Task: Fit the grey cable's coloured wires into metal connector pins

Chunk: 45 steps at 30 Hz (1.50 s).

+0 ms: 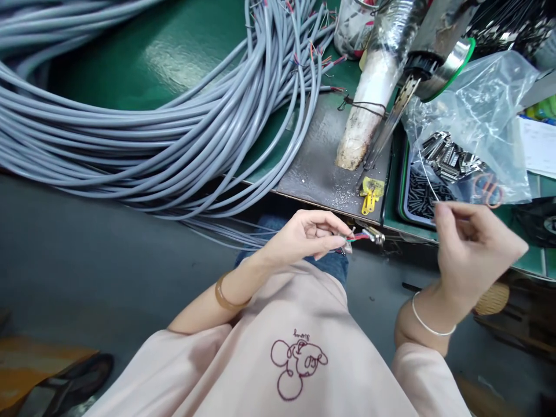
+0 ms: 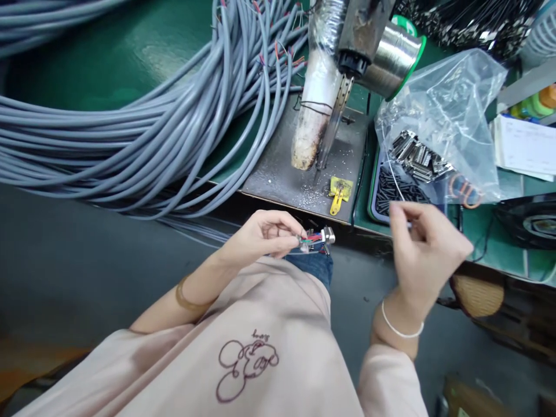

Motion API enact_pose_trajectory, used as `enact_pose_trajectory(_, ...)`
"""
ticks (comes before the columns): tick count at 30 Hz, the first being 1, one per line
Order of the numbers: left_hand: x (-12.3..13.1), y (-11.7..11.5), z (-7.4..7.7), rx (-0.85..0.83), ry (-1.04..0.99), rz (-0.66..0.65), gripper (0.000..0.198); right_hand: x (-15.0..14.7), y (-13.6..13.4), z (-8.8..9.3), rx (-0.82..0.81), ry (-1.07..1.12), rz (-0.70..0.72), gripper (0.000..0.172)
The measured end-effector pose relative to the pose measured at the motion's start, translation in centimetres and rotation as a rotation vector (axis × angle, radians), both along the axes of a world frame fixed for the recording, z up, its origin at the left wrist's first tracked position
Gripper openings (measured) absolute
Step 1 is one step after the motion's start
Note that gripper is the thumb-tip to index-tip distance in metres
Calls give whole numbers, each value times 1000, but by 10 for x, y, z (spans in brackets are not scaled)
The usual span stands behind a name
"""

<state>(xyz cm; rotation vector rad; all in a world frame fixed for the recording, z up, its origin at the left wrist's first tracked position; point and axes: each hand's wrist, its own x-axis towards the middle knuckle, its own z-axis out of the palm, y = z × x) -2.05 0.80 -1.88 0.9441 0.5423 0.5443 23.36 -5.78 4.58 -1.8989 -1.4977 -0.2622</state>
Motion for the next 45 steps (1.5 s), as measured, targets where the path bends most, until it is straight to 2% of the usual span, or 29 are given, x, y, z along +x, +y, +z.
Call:
enact_pose_trajectory(2,3,5,0,-6,-15,-39,27,31,10,-3,-197,-193,1,16)
enact_pose_trajectory(3,5,7,1,9,-4,-27,26,46,15,-6,-239,-256,14,17)
enact_pose_trajectory(6,9,12,4,79,76,81,21,76,28,-18,-252,-340,60,20)
enact_pose_trajectory(10,11,14,7,157,175,160,20,85,38,-26,-205,-302,-9,15)
enact_pose_trajectory(14,10,13,7,208,209,177,18,64,41,-19,67,-149,-154,13)
enact_pose_trajectory(16,11,11,7,222,214,181,18,42,37,-12,199,16,-127,17)
enact_pose_trajectory(18,11,10,6,235,215,190,20,16,29,-6,139,224,34,16)
enact_pose_trajectory(20,12,9,6,248,217,203,22,-9,20,-3,-135,380,248,13)
enact_pose_trajectory(22,12,9,6,258,223,209,25,-28,16,-4,-297,439,406,10)
enact_pose_trajectory(24,12,8,7,270,229,211,24,-38,17,-7,-358,437,473,12)
enact_pose_trajectory(27,13,8,8,287,233,214,22,-41,21,-12,-389,416,519,17)
enact_pose_trajectory(33,12,8,9,294,227,209,19,-38,24,-10,-425,378,598,16)
enact_pose_trajectory(40,10,8,10,268,197,191,18,-40,24,-9,-446,334,615,16)
enact_pose_trajectory(45,10,9,13,270,173,147,19,-41,25,-10,-377,302,582,20)
